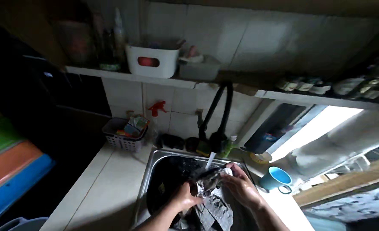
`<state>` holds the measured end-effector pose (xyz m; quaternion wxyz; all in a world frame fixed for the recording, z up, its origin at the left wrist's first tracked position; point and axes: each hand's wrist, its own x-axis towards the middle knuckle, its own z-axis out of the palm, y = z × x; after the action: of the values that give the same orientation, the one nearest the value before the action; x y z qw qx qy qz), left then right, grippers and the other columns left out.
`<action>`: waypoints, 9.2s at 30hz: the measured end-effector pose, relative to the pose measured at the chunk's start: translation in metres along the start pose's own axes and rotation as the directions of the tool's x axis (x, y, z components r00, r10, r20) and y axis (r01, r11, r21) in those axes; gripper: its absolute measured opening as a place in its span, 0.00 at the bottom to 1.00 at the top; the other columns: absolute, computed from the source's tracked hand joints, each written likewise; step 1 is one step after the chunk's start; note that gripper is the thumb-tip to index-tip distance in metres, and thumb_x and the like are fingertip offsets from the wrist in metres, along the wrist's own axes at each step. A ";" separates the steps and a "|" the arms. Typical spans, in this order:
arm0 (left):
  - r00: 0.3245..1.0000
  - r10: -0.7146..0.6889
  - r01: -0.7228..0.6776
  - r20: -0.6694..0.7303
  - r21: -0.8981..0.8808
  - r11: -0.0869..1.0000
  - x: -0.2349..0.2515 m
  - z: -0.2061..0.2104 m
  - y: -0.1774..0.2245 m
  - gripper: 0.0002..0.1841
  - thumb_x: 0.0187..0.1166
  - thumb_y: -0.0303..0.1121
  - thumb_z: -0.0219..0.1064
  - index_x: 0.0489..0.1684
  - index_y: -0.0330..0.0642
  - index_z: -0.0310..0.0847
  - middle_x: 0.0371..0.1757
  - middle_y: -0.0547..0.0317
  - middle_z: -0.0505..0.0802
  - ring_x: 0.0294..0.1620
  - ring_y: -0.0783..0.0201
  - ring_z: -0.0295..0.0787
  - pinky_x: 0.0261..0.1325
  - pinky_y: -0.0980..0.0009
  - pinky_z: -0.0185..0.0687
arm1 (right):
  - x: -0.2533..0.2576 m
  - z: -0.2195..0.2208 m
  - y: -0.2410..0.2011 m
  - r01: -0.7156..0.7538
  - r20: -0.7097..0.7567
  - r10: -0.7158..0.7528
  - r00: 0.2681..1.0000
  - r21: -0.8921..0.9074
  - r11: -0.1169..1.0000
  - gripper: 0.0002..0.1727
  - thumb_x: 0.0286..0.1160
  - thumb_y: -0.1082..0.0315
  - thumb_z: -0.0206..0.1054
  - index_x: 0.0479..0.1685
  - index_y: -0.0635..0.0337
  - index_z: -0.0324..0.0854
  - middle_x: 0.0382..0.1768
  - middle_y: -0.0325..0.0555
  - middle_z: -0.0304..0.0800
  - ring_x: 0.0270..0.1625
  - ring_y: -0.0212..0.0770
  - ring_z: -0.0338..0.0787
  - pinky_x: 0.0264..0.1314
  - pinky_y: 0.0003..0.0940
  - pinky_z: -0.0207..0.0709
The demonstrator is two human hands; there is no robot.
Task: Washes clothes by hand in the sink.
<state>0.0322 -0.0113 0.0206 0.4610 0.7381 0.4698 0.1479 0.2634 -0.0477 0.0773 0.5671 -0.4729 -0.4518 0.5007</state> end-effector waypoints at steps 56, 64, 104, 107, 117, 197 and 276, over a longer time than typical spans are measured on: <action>0.870 -0.267 0.055 0.415 0.455 0.889 -0.043 0.000 0.032 0.34 0.81 0.55 0.68 0.74 0.34 0.76 0.66 0.32 0.87 0.70 0.34 0.83 0.71 0.32 0.76 | -0.010 0.006 -0.009 0.352 0.037 0.747 0.663 -0.897 -0.269 0.34 0.66 0.48 0.77 0.71 0.57 0.82 0.73 0.64 0.81 0.78 0.69 0.75 0.78 0.78 0.61; 0.927 -0.368 0.233 0.076 0.653 0.720 -0.021 -0.034 0.068 0.34 0.70 0.35 0.76 0.78 0.32 0.72 0.74 0.33 0.81 0.70 0.32 0.82 0.67 0.35 0.80 | -0.016 0.019 -0.061 0.015 -0.099 0.268 0.958 -0.919 -0.393 0.51 0.68 0.57 0.77 0.91 0.68 0.53 0.77 0.69 0.75 0.74 0.67 0.80 0.68 0.65 0.76; 0.896 -0.312 0.270 -0.316 -0.170 0.948 0.013 -0.051 0.022 0.17 0.87 0.42 0.64 0.54 0.35 0.84 0.52 0.42 0.90 0.56 0.49 0.87 0.63 0.46 0.81 | 0.020 -0.046 0.005 -0.197 -0.224 -0.047 0.973 -0.924 0.327 0.13 0.83 0.54 0.64 0.54 0.43 0.93 0.62 0.53 0.87 0.61 0.58 0.89 0.59 0.64 0.83; 0.928 -0.261 0.173 -0.267 -0.310 0.935 0.012 -0.039 0.037 0.18 0.89 0.44 0.60 0.59 0.38 0.82 0.58 0.42 0.90 0.62 0.51 0.87 0.66 0.48 0.82 | 0.010 -0.022 0.014 -0.246 -0.258 -0.002 0.966 -0.924 0.291 0.15 0.82 0.54 0.62 0.58 0.42 0.90 0.63 0.52 0.89 0.61 0.59 0.90 0.58 0.66 0.83; 0.946 -0.186 0.113 -0.265 -0.268 0.957 0.005 -0.048 0.082 0.18 0.93 0.42 0.53 0.71 0.41 0.75 0.60 0.42 0.88 0.61 0.50 0.87 0.64 0.46 0.82 | -0.015 0.016 0.085 0.087 0.331 0.296 0.896 -0.784 0.615 0.29 0.83 0.51 0.58 0.81 0.51 0.75 0.70 0.53 0.86 0.73 0.51 0.85 0.79 0.56 0.74; 0.929 -0.101 0.141 -0.357 0.087 0.986 0.033 0.012 0.087 0.28 0.85 0.38 0.62 0.82 0.34 0.67 0.67 0.39 0.88 0.71 0.49 0.85 0.76 0.50 0.78 | 0.044 0.059 0.053 -0.465 -0.377 0.439 0.816 0.025 0.885 0.27 0.90 0.48 0.55 0.49 0.64 0.89 0.48 0.58 0.92 0.54 0.53 0.91 0.60 0.56 0.81; 0.796 0.037 0.124 -0.604 0.223 0.967 0.003 0.002 0.040 0.21 0.81 0.48 0.66 0.58 0.38 0.87 0.47 0.49 0.95 0.52 0.55 0.93 0.63 0.49 0.86 | 0.019 0.123 0.073 -0.237 -0.210 0.564 0.799 0.752 0.615 0.21 0.84 0.57 0.66 0.65 0.63 0.80 0.47 0.56 0.92 0.47 0.48 0.93 0.50 0.48 0.88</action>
<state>0.0573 -0.0156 0.0519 0.1935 0.6935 0.6238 0.3041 0.1337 -0.0146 0.0232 0.6547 -0.4137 0.0259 0.6321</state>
